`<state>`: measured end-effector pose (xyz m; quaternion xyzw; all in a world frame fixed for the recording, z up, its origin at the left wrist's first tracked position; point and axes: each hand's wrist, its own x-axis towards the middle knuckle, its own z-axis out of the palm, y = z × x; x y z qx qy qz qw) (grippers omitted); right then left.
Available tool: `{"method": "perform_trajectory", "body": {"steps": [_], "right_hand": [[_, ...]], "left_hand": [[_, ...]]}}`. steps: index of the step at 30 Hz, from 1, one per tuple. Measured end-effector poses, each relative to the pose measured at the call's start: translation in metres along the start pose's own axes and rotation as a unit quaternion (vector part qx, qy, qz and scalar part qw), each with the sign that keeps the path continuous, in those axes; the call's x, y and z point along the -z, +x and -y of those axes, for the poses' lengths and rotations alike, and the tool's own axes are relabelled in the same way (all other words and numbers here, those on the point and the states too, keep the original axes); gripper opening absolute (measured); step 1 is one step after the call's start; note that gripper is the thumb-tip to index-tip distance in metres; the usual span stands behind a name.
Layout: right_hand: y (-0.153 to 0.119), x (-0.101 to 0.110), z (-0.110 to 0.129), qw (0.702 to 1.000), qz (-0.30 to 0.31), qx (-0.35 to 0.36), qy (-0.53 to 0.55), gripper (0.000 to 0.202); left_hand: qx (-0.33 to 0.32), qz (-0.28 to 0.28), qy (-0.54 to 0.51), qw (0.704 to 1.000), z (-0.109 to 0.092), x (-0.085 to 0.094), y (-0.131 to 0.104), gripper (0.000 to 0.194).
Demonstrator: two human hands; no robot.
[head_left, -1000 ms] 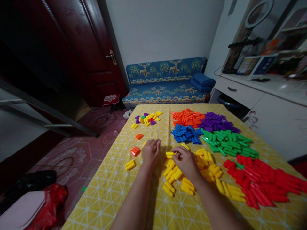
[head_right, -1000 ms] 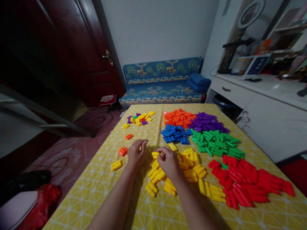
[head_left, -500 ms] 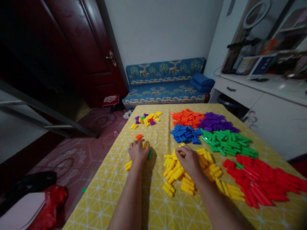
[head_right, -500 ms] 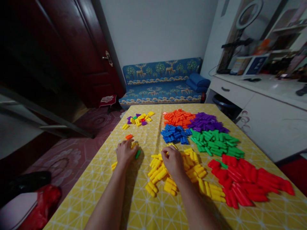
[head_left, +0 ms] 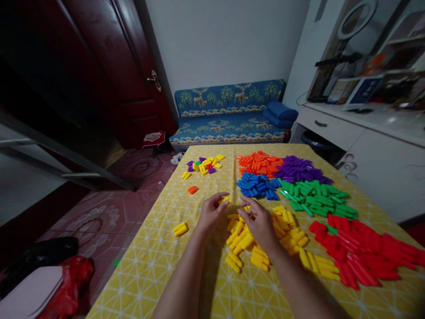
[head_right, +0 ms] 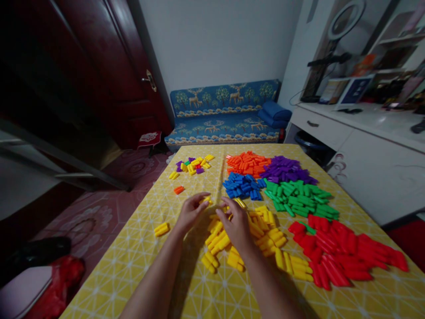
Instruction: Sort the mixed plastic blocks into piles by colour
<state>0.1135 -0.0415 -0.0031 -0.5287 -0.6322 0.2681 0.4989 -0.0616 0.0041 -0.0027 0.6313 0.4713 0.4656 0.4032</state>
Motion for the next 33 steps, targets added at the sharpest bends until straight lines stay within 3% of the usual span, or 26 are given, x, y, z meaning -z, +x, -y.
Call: {"method": "perform_trajectory", "body": {"steps": [2, 5, 9, 13, 17, 21, 25, 27, 30, 33], "right_hand": [[-0.001, -0.002, 0.003, 0.999, 0.015, -0.015, 0.035, 0.044], [-0.002, -0.003, 0.004, 0.999, 0.035, -0.010, 0.037, 0.036], [-0.001, -0.002, 0.002, 0.999, 0.035, 0.000, 0.025, 0.024], [0.001, 0.004, 0.001, 1.000, 0.009, -0.011, 0.026, 0.018], [0.004, 0.016, -0.007, 0.999, 0.001, -0.041, 0.003, 0.018], [0.008, 0.023, -0.021, 0.996, 0.044, -0.025, -0.068, 0.015], [0.006, 0.019, -0.014, 0.990, 0.020, 0.036, -0.135, 0.014], [0.002, 0.012, -0.003, 0.990, 0.039, 0.060, -0.118, 0.018], [-0.005, -0.004, 0.012, 0.988, 0.100, 0.095, -0.075, 0.038], [-0.010, -0.016, 0.016, 0.985, 0.124, 0.111, -0.051, 0.054]], "left_hand": [[0.023, 0.075, -0.085, 0.993, -0.006, -0.016, -0.004, 0.044], [0.028, 0.104, -0.121, 0.987, -0.008, -0.030, -0.010, 0.044], [0.012, 0.086, -0.093, 0.992, -0.004, -0.032, -0.011, 0.042], [0.061, 0.000, -0.188, 0.980, 0.000, -0.028, -0.006, 0.048], [0.121, -0.092, -0.362, 0.920, 0.002, -0.018, 0.002, 0.048], [0.157, -0.100, -0.494, 0.849, 0.003, -0.009, 0.004, 0.042], [0.166, -0.107, -0.582, 0.789, 0.002, -0.013, 0.002, 0.039], [0.169, -0.102, -0.587, 0.785, 0.001, -0.017, 0.001, 0.039], [0.163, -0.075, -0.568, 0.803, -0.001, -0.023, -0.001, 0.042], [0.168, -0.043, -0.555, 0.814, -0.006, -0.028, -0.004, 0.049]]}}
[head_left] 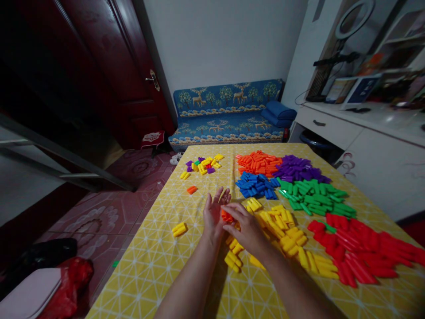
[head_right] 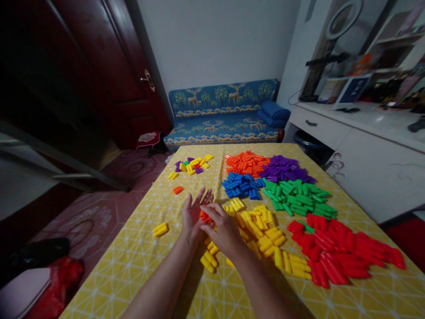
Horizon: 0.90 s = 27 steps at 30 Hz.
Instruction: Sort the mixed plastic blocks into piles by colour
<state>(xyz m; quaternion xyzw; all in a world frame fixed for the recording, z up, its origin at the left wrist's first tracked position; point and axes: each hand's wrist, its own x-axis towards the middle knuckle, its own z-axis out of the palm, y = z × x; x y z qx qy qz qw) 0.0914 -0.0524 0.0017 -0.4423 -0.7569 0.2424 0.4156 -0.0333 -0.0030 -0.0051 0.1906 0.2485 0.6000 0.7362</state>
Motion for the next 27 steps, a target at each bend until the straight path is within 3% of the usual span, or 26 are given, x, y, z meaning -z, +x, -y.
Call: {"method": "perform_trajectory", "body": {"steps": [5, 7, 8, 9, 11, 13, 15, 16, 18, 21, 23, 25, 27], "right_hand": [[0.000, -0.006, -0.008, 0.999, -0.030, 0.002, 0.012, 0.042], [0.000, -0.004, -0.011, 0.998, -0.062, -0.004, 0.018, 0.034], [0.000, -0.002, -0.013, 0.996, -0.079, -0.013, 0.027, 0.032], [0.000, -0.001, -0.014, 0.994, -0.097, -0.028, 0.040, 0.030], [0.000, 0.001, -0.016, 0.988, -0.120, -0.069, 0.069, 0.028], [0.000, 0.001, -0.017, 0.982, -0.124, -0.108, 0.093, 0.027], [-0.001, 0.001, -0.017, 0.979, -0.115, -0.130, 0.105, 0.026], [-0.001, 0.000, -0.016, 0.979, -0.106, -0.135, 0.109, 0.025], [-0.002, -0.001, -0.015, 0.980, -0.082, -0.138, 0.117, 0.024], [0.000, 0.000, -0.014, 0.978, -0.039, -0.149, 0.140, 0.025], [0.005, 0.005, -0.015, 0.971, 0.002, -0.167, 0.171, 0.027], [0.016, 0.016, -0.019, 0.963, 0.038, -0.186, 0.192, 0.026], [0.031, 0.031, -0.023, 0.960, 0.032, -0.197, 0.198, 0.027]], "left_hand": [[0.018, 0.044, 0.050, 0.998, 0.005, -0.013, -0.008, 0.060], [-0.036, 0.053, 0.152, 0.986, 0.002, -0.014, -0.007, 0.059], [-0.089, 0.048, 0.234, 0.967, -0.002, -0.011, -0.005, 0.055], [-0.155, 0.037, 0.331, 0.930, -0.008, -0.007, -0.002, 0.047], [-0.285, -0.005, 0.524, 0.802, -0.024, 0.010, 0.007, 0.037], [-0.339, -0.053, 0.655, 0.673, -0.040, 0.032, 0.017, 0.036], [-0.324, -0.130, 0.738, 0.577, -0.052, 0.055, 0.025, 0.047], [-0.297, -0.160, 0.767, 0.546, -0.055, 0.064, 0.027, 0.053], [-0.242, -0.171, 0.811, 0.504, -0.058, 0.076, 0.030, 0.054], [-0.198, -0.159, 0.848, 0.465, -0.056, 0.079, 0.031, 0.047], [-0.200, -0.161, 0.852, 0.456, -0.055, 0.077, 0.032, 0.045], [-0.218, -0.164, 0.843, 0.464, -0.056, 0.076, 0.033, 0.043], [-0.245, -0.168, 0.822, 0.485, -0.057, 0.077, 0.034, 0.038]]}}
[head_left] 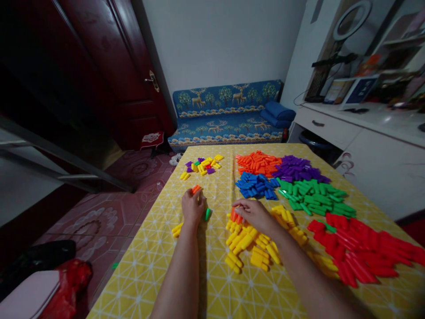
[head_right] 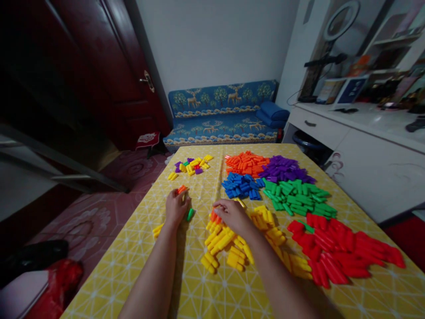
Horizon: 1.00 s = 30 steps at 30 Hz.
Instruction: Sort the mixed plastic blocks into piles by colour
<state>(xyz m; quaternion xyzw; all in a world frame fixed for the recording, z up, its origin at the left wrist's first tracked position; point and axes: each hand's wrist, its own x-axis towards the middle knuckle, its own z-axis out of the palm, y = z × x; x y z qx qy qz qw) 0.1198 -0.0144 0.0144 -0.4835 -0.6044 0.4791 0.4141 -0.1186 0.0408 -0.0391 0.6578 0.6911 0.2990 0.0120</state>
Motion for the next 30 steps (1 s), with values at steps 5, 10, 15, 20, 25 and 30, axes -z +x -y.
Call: {"method": "perform_trajectory", "body": {"steps": [5, 10, 15, 20, 25, 30], "right_hand": [[0.022, 0.026, 0.012, 0.959, -0.245, 0.089, 0.114, 0.048], [0.006, 0.001, -0.011, 0.962, -0.244, 0.055, 0.110, 0.050], [-0.015, -0.031, -0.013, 0.982, -0.165, 0.070, 0.064, 0.045], [-0.017, -0.038, -0.010, 0.989, -0.080, 0.118, 0.044, 0.040], [-0.016, -0.033, -0.020, 0.982, -0.155, 0.107, 0.006, 0.019], [-0.016, -0.030, -0.020, 0.980, -0.187, 0.071, -0.005, 0.021]], "left_hand": [[0.011, -0.060, -0.150, 0.987, 0.000, -0.003, 0.000, 0.026], [0.026, -0.018, -0.396, 0.918, -0.020, 0.008, -0.003, 0.020], [0.020, 0.228, -0.568, 0.791, -0.042, 0.033, -0.015, 0.030], [0.049, 0.417, -0.578, 0.700, -0.054, 0.042, -0.022, 0.048], [0.027, 0.374, -0.421, 0.826, -0.035, 0.046, -0.015, 0.052], [-0.025, 0.280, -0.168, 0.945, 0.004, 0.058, -0.012, 0.040]]}}
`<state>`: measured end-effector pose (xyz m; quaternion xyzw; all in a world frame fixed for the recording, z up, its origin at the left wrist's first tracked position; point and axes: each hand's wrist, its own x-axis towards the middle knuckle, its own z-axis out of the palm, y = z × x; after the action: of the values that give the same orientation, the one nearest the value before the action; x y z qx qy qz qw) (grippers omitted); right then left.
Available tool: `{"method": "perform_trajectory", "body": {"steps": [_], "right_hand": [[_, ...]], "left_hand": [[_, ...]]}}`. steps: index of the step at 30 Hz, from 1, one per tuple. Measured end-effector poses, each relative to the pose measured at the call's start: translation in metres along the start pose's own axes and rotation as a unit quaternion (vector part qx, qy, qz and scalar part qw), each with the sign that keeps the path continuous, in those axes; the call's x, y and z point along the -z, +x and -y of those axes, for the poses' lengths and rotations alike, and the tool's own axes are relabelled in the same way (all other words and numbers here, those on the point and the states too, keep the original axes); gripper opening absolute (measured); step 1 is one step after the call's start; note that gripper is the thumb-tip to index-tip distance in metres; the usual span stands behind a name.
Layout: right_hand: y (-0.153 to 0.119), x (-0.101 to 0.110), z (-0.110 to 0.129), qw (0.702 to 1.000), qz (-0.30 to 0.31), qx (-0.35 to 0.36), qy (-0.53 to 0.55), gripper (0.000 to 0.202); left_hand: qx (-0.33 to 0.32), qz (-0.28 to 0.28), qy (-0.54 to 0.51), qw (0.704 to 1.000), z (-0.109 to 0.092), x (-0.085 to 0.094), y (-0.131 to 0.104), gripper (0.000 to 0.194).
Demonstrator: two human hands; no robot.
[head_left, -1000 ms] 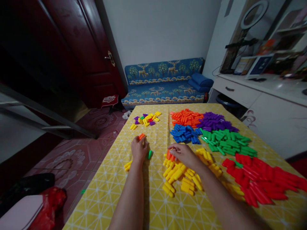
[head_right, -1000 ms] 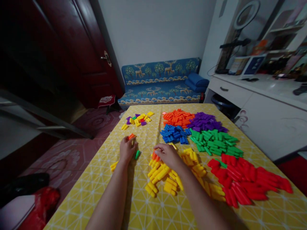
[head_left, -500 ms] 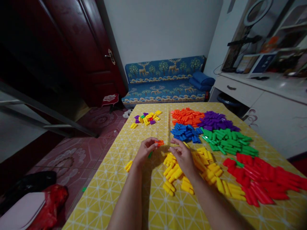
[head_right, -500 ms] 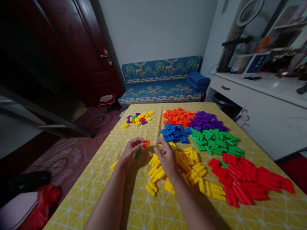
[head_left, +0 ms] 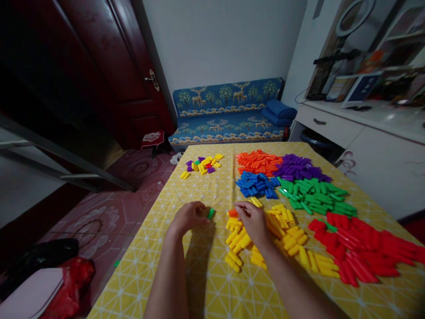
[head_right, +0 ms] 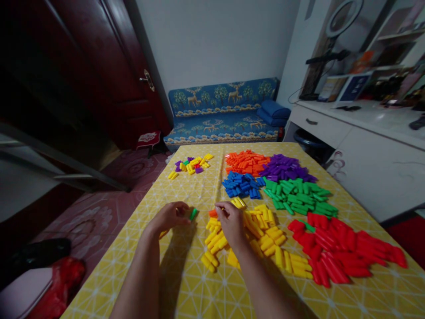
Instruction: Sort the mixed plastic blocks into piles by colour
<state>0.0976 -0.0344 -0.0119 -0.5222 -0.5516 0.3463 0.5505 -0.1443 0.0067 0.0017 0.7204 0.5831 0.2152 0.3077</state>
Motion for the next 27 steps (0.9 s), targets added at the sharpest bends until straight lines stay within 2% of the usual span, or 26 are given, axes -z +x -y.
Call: {"method": "perform_trajectory", "body": {"steps": [3, 5, 7, 10, 12, 14, 15, 17, 20, 24, 27], "right_hand": [[0.000, -0.001, -0.001, 1.000, -0.003, -0.008, -0.003, 0.022], [-0.001, -0.002, -0.004, 1.000, -0.003, -0.015, 0.002, 0.022], [-0.002, -0.002, -0.007, 1.000, 0.003, -0.014, 0.011, 0.022], [-0.002, -0.002, -0.010, 1.000, 0.009, 0.008, 0.014, 0.021], [-0.002, -0.003, -0.009, 1.000, 0.006, 0.024, 0.007, 0.020], [-0.002, -0.003, -0.007, 0.999, 0.002, 0.032, 0.000, 0.018], [-0.001, -0.003, -0.005, 0.999, -0.001, 0.035, -0.004, 0.017], [-0.001, -0.003, -0.002, 0.999, -0.005, 0.042, -0.013, 0.015], [-0.001, -0.003, -0.001, 0.998, -0.004, 0.053, -0.020, 0.013], [0.000, -0.004, -0.007, 0.998, 0.006, 0.056, -0.017, 0.012], [0.000, -0.006, -0.012, 0.998, 0.016, 0.055, -0.009, 0.013]], "left_hand": [[-0.011, 0.020, 0.030, 0.999, 0.000, -0.002, -0.002, 0.033], [-0.017, 0.023, 0.032, 0.999, -0.009, -0.011, 0.002, 0.024], [-0.015, 0.002, 0.032, 0.999, -0.021, -0.022, 0.008, 0.019], [0.030, -0.104, 0.044, 0.993, -0.034, -0.028, 0.013, 0.021], [0.086, -0.187, 0.080, 0.975, -0.039, -0.019, 0.010, 0.025], [0.147, -0.221, 0.126, 0.956, -0.039, 0.001, -0.001, 0.029], [0.169, -0.209, 0.149, 0.952, -0.037, 0.012, -0.008, 0.034], [0.177, -0.144, 0.199, 0.953, -0.031, 0.033, -0.027, 0.045], [0.166, -0.056, 0.225, 0.959, -0.016, 0.050, -0.053, 0.053], [0.161, 0.007, 0.212, 0.964, 0.002, 0.043, -0.068, 0.036], [0.136, 0.006, 0.189, 0.972, 0.003, 0.027, -0.060, 0.028]]}}
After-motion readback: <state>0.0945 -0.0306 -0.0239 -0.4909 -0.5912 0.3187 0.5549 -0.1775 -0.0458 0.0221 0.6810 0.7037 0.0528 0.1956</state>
